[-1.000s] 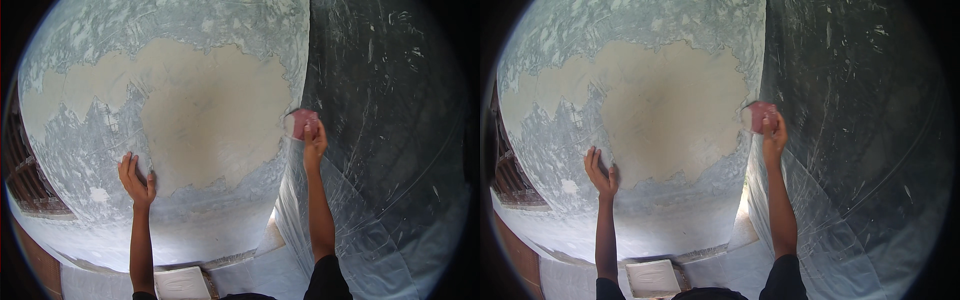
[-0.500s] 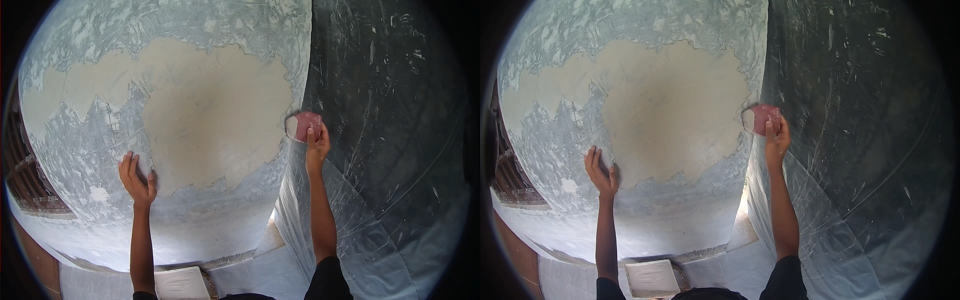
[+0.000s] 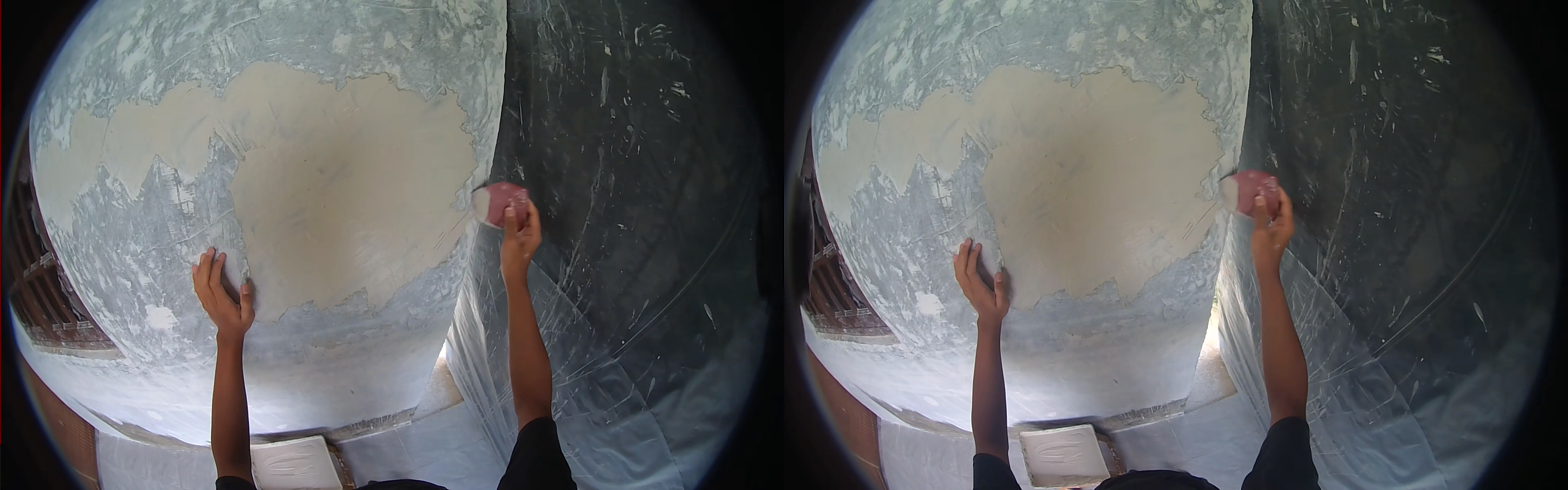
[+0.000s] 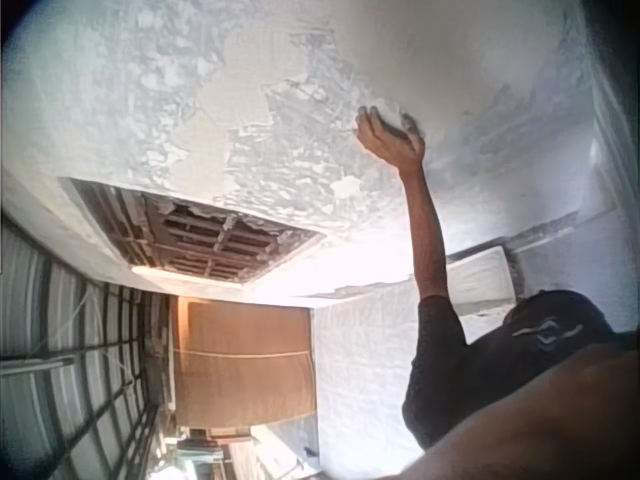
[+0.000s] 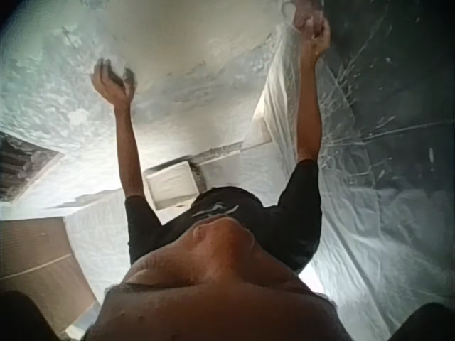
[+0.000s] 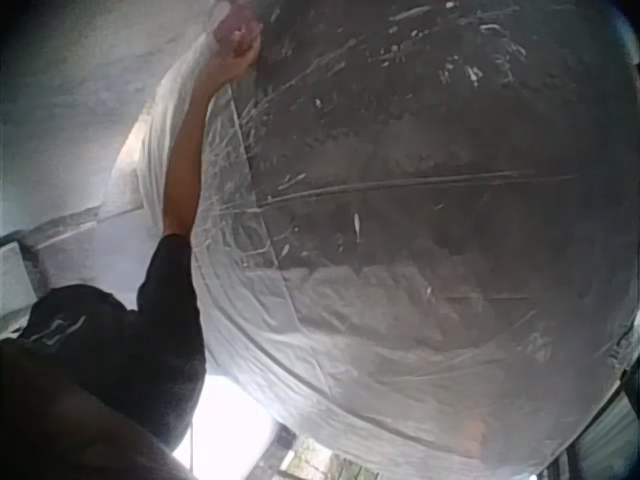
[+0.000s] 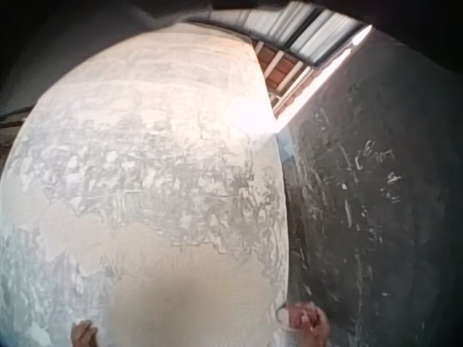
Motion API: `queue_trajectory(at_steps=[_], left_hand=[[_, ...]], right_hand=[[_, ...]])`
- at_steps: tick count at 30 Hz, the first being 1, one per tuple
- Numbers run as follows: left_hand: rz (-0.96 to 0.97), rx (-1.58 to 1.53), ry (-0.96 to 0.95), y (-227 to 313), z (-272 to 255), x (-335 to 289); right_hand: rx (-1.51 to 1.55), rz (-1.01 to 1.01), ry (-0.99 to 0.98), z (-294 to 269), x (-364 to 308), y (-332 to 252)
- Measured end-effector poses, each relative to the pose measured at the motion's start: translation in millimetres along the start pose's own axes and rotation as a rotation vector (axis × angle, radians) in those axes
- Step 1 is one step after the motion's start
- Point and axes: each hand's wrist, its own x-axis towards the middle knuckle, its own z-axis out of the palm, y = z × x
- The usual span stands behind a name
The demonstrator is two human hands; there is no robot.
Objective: The person applies wall putty to a damaged section of a wall using a scraper.
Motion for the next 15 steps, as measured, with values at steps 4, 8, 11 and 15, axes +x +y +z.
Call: queue_trajectory(at_steps=[4, 8, 11, 15], left_hand=[[-0.003, 0.008, -0.001, -1, -1, 0], [-0.001, 0.018, 0.003, -1, -4, 1], [0.003, 0.004, 0.035, 3, 0, 1], [0.0, 0.005, 0.03, 2, -1, 2]], right_hand=[[0.13, 0.077, 0.004, 0, -2, -11], [0.162, 0.154, -0.226, 11, -19, -10], [0.084, 0.172, -0.305, 9, -18, 11], [-0.054, 0.063, -0.278, 17, -17, 16]])
